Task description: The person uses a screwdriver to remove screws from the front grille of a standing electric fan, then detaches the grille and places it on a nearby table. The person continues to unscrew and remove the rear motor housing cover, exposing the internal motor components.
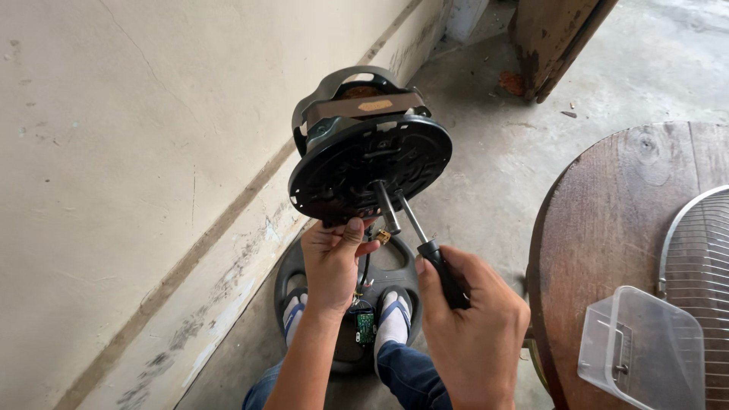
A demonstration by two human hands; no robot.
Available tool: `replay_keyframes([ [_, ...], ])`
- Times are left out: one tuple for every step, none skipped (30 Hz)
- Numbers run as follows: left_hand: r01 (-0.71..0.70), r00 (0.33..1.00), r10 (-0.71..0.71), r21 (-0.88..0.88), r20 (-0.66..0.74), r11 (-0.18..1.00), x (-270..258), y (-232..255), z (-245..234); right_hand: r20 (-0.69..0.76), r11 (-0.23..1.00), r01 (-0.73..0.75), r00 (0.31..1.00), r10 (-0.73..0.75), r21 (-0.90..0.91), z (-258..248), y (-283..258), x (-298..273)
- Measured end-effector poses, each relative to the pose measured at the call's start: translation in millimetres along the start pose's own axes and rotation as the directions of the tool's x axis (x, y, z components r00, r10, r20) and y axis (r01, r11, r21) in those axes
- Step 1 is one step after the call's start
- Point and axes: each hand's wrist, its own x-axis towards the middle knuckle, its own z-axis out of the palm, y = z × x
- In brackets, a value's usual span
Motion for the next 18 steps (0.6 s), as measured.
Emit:
replay_keyframes([
  [-0.001,1.0,0.001,0.001,0.0,1.0,1.0,-0.8,-1.4,0.008,1.0,-0.01,1.0,0.01,0.002,0.4,0.0,0.3],
  [0.0,1.0,0.0,0.001,-0.002,1.0,1.0,-1.6,-2.6,-0.007,1.0,-0.017,1.0,0.017,0.016,0.9,-0.2,-0.6],
  [-0.013,1.0,0.013,0.002,0.003,1.0,1.0,-2.2,-3.7,-0.022,0.999,-0.023,0.999,0.024,0.029,2.0,-0.6,-1.8],
  [-0.028,1.0,0.028,0.003,0.009,1.0,1.8,-2.1,-4.5,-0.038,0.999,-0.029,0.999,0.031,0.044,2.6,-1.2,-2.5],
  [-0.042,0.999,0.042,0.004,0.016,0.999,2.6,-1.7,-5.2,-0.036,0.999,-0.032,0.999,0.034,0.033,2.3,-1.6,-3.0],
  [-0.047,0.999,0.047,0.008,0.018,0.999,2.9,-1.2,-5.6,-0.032,0.999,-0.036,0.999,0.036,0.02,1.3,-1.7,-3.8],
  [-0.052,0.998,0.052,0.013,0.021,0.999,3.5,-0.6,-6.0,-0.027,0.999,-0.039,0.999,0.039,0.007,0.5,-1.8,-4.6],
  [-0.056,0.998,0.056,0.016,0.023,0.998,3.1,-0.4,-5.9,-0.05,1.0,0.022,0.998,-0.022,-0.005,-0.4,-1.5,-5.7],
  [-0.053,0.998,0.052,0.015,0.021,0.999,2.2,-0.2,-5.4,-0.072,0.996,0.082,0.994,-0.084,-0.019,-1.7,-1.3,-6.8],
  [-0.052,0.998,0.052,0.016,0.02,0.999,2.3,1.0,-5.1,-0.092,0.989,0.144,0.985,-0.146,-0.031,-2.0,-1.4,-7.1],
  [-0.052,0.998,0.051,0.017,0.019,0.999,2.4,2.3,-4.6,-0.107,0.985,0.172,0.979,-0.174,-0.033,-1.9,-1.5,-7.3],
  [-0.054,0.998,0.054,0.017,0.019,0.998,2.1,2.9,-4.0,-0.12,0.979,0.199,0.972,-0.201,-0.035,-1.7,-1.5,-7.9],
  [-0.056,0.998,0.056,0.018,0.019,0.998,2.0,3.2,-3.0,-0.133,0.974,0.225,0.964,-0.228,-0.038,-1.1,-1.3,-8.7],
  [-0.058,0.998,0.058,0.017,0.02,0.998,1.8,3.4,-2.3,-0.118,0.986,0.166,0.979,-0.167,-0.014,-0.4,-1.0,-9.2],
  [-0.058,0.998,0.058,0.016,0.024,0.998,1.4,3.8,-2.0,-0.102,0.994,0.106,0.989,-0.105,0.01,0.6,-0.7,-9.2],
  [-0.059,0.998,0.058,0.016,0.027,0.998,1.3,4.4,-2.0,-0.084,0.998,0.045,0.996,-0.042,0.035,1.6,-0.7,-9.2],
  [-0.059,0.998,0.059,0.017,0.03,0.998,1.3,4.8,-1.9,-0.053,1.0,-0.01,0.999,0.011,0.007,2.3,-0.9,-9.2],
  [-0.058,0.998,0.057,0.016,0.028,0.998,1.3,5.2,-2.0,-0.025,0.998,-0.066,0.998,0.066,-0.021,3.0,-1.0,-9.3],
])
